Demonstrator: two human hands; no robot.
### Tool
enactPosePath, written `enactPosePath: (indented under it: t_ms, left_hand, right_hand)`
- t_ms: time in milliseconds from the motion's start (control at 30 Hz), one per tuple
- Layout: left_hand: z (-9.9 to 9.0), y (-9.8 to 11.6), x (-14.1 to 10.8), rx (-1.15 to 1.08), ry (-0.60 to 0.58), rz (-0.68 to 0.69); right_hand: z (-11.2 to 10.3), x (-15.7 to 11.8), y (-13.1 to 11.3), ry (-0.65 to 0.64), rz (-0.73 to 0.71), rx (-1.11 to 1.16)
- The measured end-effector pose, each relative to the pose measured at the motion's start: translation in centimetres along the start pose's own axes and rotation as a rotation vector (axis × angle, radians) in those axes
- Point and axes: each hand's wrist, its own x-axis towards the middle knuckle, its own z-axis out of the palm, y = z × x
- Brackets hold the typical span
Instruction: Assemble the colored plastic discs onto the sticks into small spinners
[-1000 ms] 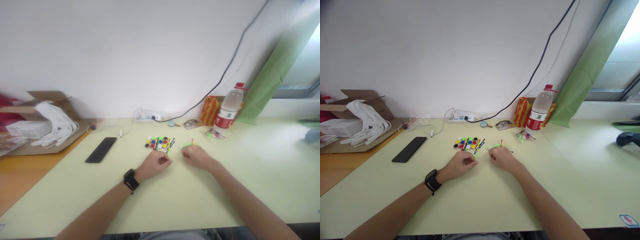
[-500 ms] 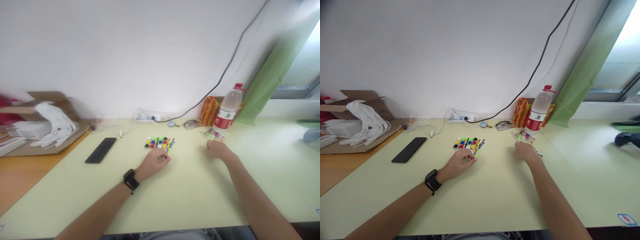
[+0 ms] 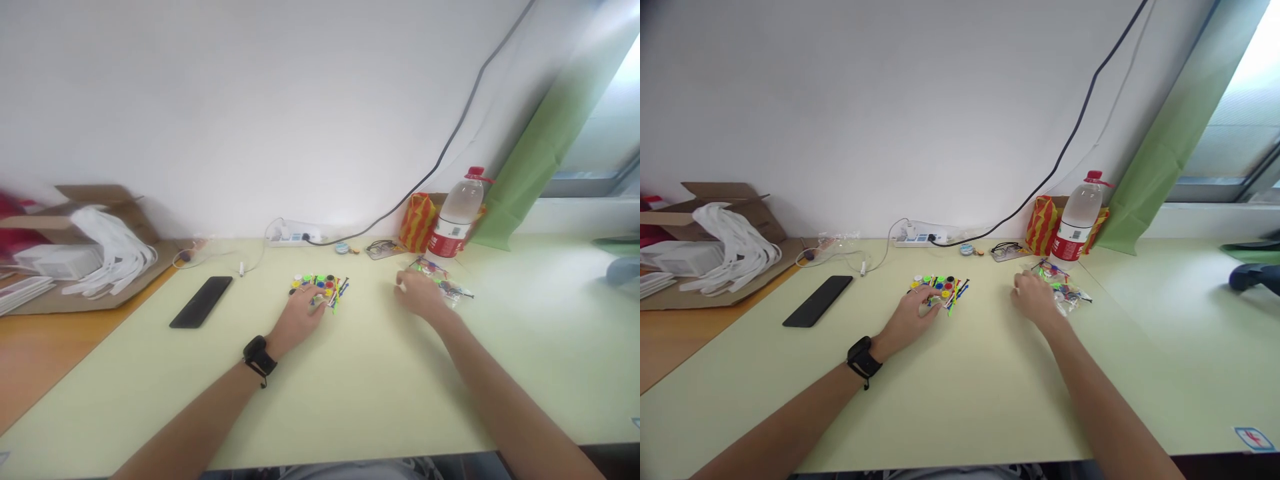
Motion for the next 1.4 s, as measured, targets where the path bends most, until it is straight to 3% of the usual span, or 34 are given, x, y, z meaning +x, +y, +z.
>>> enactPosePath:
  t_ms: [200, 367, 500, 667, 833, 933, 1033, 1167, 1400]
  left_hand:
    - [0.2, -0.1, -0.3, 0.089, -0.036, 0.064]
    - [0.4, 0.6, -0.2, 0.183, -0.082, 0.170]
    - [0.8, 0.8, -0.3, 0.158, -0.115, 0.207]
    - [0.8, 0.7, -0.6, 0.170, -0.161, 0.222]
    - [0.9, -0.1, -0.5, 0.310, -0.087, 0.090]
    - [1.0, -0.3, -0.5, 0.343, -0.117, 0.068]
    - [0.8, 0.1, -0.6, 0.319, -0.159, 0.135]
    - [0.6, 0.7, -0.7, 0.303, -0.218, 0.186]
    - [0.8, 0.1, -0.1, 0.371, -0.124, 0.084]
  right_hand:
    - [2.3, -2.5, -5.6, 0.024, -0.541, 0.315]
    - [3.0, -3.9, -8.0, 0.030, -0.683, 0.399]
    - [3.4, -3.7, -8.0, 0.010, -0.686, 0.385]
    - [3.6, -2.9, -7.2, 0.078, -0.592, 0.376]
    - [3.6, -2.3, -6.5, 0.107, -0.470, 0.337]
    - [3.7, -2.3, -6.6, 0.116, -0.534, 0.387]
    - [3.8, -2.7, -7.0, 0.104, -0.618, 0.417]
    - [3.9, -3.0, -7.5, 0.073, -0.614, 0.402]
    - [3.5, -3.1, -7.6, -0.018, -0.534, 0.375]
